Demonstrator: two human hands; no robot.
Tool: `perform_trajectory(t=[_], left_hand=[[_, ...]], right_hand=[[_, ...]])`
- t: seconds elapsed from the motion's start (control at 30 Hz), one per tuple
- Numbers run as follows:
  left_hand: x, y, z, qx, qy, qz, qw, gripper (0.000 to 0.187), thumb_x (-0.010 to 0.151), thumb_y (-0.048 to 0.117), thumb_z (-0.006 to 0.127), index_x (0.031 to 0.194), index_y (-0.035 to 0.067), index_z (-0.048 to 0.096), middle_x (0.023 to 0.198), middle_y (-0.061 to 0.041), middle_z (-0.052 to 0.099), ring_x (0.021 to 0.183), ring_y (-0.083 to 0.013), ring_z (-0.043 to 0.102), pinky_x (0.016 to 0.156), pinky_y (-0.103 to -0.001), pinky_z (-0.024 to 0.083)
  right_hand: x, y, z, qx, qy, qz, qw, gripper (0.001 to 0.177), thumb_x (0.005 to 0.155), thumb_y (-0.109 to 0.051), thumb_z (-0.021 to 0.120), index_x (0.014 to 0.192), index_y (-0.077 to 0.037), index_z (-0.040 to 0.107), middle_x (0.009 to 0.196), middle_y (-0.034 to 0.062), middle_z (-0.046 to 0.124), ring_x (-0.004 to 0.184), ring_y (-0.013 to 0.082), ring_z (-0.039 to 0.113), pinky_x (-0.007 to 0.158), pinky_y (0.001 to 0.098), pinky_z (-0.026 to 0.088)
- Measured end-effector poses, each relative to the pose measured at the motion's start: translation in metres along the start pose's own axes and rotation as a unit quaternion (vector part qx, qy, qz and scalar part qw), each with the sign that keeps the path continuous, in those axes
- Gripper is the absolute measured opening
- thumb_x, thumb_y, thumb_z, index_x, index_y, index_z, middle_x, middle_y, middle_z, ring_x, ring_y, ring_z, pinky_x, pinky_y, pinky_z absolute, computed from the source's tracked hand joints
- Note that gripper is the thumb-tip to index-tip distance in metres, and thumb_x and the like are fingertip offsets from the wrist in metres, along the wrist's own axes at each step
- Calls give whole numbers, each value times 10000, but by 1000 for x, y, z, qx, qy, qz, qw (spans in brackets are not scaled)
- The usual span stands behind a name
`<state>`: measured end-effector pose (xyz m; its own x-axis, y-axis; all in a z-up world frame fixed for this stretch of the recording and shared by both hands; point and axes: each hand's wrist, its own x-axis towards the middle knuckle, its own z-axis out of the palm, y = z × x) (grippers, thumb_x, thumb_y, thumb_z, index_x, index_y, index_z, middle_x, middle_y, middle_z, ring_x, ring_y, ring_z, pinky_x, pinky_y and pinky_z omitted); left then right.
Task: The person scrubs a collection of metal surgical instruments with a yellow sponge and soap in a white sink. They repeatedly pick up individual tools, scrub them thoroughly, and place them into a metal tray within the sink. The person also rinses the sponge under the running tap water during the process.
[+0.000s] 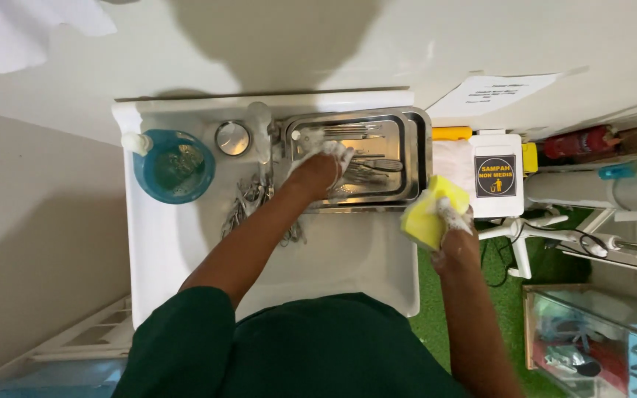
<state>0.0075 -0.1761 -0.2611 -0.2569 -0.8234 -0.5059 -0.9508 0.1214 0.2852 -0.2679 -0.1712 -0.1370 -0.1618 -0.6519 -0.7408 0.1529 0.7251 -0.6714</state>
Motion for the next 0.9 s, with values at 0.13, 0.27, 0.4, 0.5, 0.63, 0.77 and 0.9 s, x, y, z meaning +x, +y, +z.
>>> perform_trajectory(t=[0.13, 0.27, 0.4, 0.5, 0.63, 0.77, 0.9], left_hand=[[28, -20, 27, 212, 141, 55, 965, 647, 923, 55, 532, 1491, -53, 242, 1205, -267, 625, 1040, -346, 667, 1007, -424, 537], [28, -21, 14, 8, 88, 16, 996, 338, 1010, 7, 451, 1281, -186, 514, 1128, -360, 640, 847, -345, 716, 851, -420, 623], [26, -21, 7, -10, 39, -1, 999, 277, 1044, 35, 447, 935, -146, 626, 935, -310, 674, 732, -277, 709, 823, -406, 619], [27, -20, 7, -21, 51, -1, 998, 263, 1029, 51, 465, 917, -131, 617, 883, -276, 663, 703, -266, 685, 750, -403, 615], [34, -20, 16, -38, 71, 0, 997, 237, 1009, 69, 494, 901, -113, 601, 812, -231, 644, 657, -247, 649, 623, -398, 615], [41, -18, 19, -27, 91, -5, 995, 263, 1032, 31, 481, 864, -113, 622, 849, -242, 663, 691, -252, 659, 647, -436, 609], [37, -12, 6, -56, 106, -7, 993, 211, 1046, 50, 471, 958, -83, 609, 919, -241, 660, 756, -269, 661, 701, -439, 603]], right_hand=[[5, 1, 3, 8, -43, -30, 999, 502, 961, -210, 608, 1434, -125, 466, 1291, 152, 628, 1133, 327, 664, 957, 468, 599], [5, -2, 7, 11, -67, -54, 996, 496, 953, -204, 610, 1423, -135, 466, 1280, 146, 625, 1127, 316, 662, 952, 471, 603], [2, -5, 12, 20, -30, -16, 999, 502, 951, -207, 620, 1421, -142, 457, 1262, 147, 618, 1126, 325, 650, 951, 484, 601], [4, -2, 12, 15, -57, -30, 998, 503, 957, -217, 616, 1423, -128, 453, 1255, 157, 624, 1131, 336, 656, 962, 480, 603], [-1, 1, 17, -8, -67, -37, 997, 478, 962, -215, 600, 1416, -123, 479, 1255, 145, 627, 1118, 327, 649, 966, 489, 589], [-4, 3, 23, 7, -95, -33, 995, 455, 972, -210, 585, 1401, -112, 471, 1241, 140, 626, 1102, 322, 645, 948, 494, 590], [5, 12, 21, 13, -95, -44, 994, 441, 972, -198, 593, 1389, -114, 476, 1220, 138, 630, 1091, 316, 648, 945, 467, 601]])
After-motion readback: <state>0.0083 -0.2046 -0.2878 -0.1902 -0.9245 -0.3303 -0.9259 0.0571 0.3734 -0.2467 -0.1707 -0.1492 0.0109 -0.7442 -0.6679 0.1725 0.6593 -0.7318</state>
